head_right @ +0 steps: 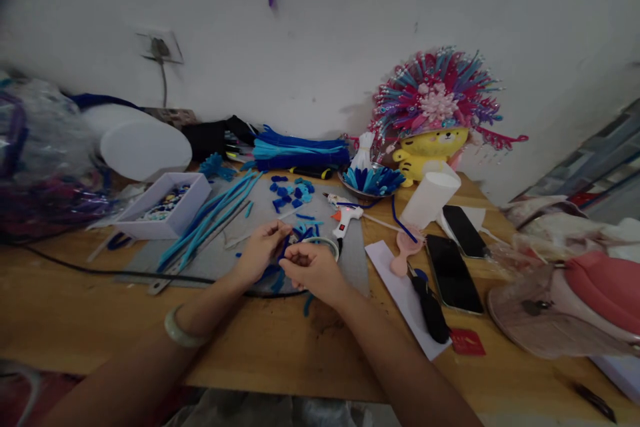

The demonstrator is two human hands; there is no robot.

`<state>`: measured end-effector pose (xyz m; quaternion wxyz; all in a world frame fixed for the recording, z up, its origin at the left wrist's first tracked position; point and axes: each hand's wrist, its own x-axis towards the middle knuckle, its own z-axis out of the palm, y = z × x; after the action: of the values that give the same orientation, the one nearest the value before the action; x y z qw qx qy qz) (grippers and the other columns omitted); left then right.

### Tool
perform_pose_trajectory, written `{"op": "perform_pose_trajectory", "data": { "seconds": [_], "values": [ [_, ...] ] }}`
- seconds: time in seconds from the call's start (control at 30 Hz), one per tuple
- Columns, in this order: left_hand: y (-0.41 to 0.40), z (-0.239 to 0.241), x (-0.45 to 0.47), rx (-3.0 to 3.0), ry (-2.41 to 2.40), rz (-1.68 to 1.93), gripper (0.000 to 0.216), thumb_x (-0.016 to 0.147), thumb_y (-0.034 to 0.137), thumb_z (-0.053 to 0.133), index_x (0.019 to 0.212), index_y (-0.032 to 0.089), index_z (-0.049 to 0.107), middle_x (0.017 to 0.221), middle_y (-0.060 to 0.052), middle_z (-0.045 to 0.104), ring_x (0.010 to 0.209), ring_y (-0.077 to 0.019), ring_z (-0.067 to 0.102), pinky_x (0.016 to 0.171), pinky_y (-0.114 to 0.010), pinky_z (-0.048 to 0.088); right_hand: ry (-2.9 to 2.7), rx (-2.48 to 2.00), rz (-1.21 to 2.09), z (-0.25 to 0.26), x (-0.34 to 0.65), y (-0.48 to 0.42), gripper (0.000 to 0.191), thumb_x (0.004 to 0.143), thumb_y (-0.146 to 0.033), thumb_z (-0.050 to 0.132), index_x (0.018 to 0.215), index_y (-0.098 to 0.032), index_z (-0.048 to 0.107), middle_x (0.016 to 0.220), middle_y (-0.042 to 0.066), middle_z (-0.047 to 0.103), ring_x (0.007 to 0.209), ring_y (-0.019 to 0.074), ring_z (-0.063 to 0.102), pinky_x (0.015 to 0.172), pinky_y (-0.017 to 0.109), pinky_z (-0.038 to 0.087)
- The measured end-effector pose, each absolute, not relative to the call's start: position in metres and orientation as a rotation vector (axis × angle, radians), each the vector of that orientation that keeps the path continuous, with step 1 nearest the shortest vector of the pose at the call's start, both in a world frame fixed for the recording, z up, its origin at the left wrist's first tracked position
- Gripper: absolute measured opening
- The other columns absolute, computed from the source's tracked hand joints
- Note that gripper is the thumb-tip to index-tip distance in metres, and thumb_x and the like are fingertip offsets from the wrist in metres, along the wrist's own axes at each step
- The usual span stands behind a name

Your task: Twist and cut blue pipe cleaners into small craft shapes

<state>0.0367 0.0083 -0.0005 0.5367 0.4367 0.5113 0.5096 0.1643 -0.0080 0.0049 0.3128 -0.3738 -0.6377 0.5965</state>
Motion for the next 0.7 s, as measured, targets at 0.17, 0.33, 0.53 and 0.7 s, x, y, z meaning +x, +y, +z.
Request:
{"op": "perform_pose_trajectory", "data": {
  "seconds": [0.17,0.33,0.53,0.7],
  "values": [
    [0.01,-0.004,0.037,1.018,1.211,1.199,0.022,0.067,0.033,0.055,0.056,0.017,0.044,0.037,0.009,0.035,0.033,-0.0047,0.028,0.036,-0.02,0.019,-1.683,-0.928,1.643,0.006,0.166,-0.009,0.021,0.07,-0.033,0.056,0.059,-0.018,0.046,0.04,-0.008,0.043,0.034,0.0035,0.037,0.035,0.015,0.031],
    [0.02,-0.013,0.03,1.027,1.274,1.236,0.024,0.064,0.032,0.058,0.051,0.016,0.044,0.037,0.008,0.035,0.035,-0.0046,0.029,0.038,-0.02,0.021,-1.729,-0.926,1.696,0.005,0.158,-0.015,0.023,0.071,-0.033,0.056,0.057,-0.017,0.046,0.04,-0.007,0.044,0.034,0.0035,0.039,0.035,0.015,0.032],
    [0.019,-0.01,0.027,0.987,1.172,1.266,0.027,0.065,0.035,0.058,0.054,0.017,0.042,0.04,0.008,0.037,0.036,-0.0043,0.029,0.039,-0.019,0.022,-1.563,-0.942,1.667,0.004,0.157,-0.015,0.022,0.067,-0.036,0.06,0.066,-0.017,0.049,0.049,-0.007,0.048,0.035,0.003,0.04,0.034,0.015,0.033],
    [0.015,-0.007,0.028,1.053,1.193,1.351,0.022,0.07,0.038,0.056,0.068,0.017,0.049,0.055,0.005,0.044,0.046,-0.0065,0.038,0.047,-0.02,0.033,-1.385,-0.861,1.741,-0.003,0.159,-0.008,0.027,0.065,-0.04,0.064,0.07,-0.017,0.05,0.052,-0.006,0.051,0.037,0.0038,0.042,0.037,0.017,0.035]
  ]
}}
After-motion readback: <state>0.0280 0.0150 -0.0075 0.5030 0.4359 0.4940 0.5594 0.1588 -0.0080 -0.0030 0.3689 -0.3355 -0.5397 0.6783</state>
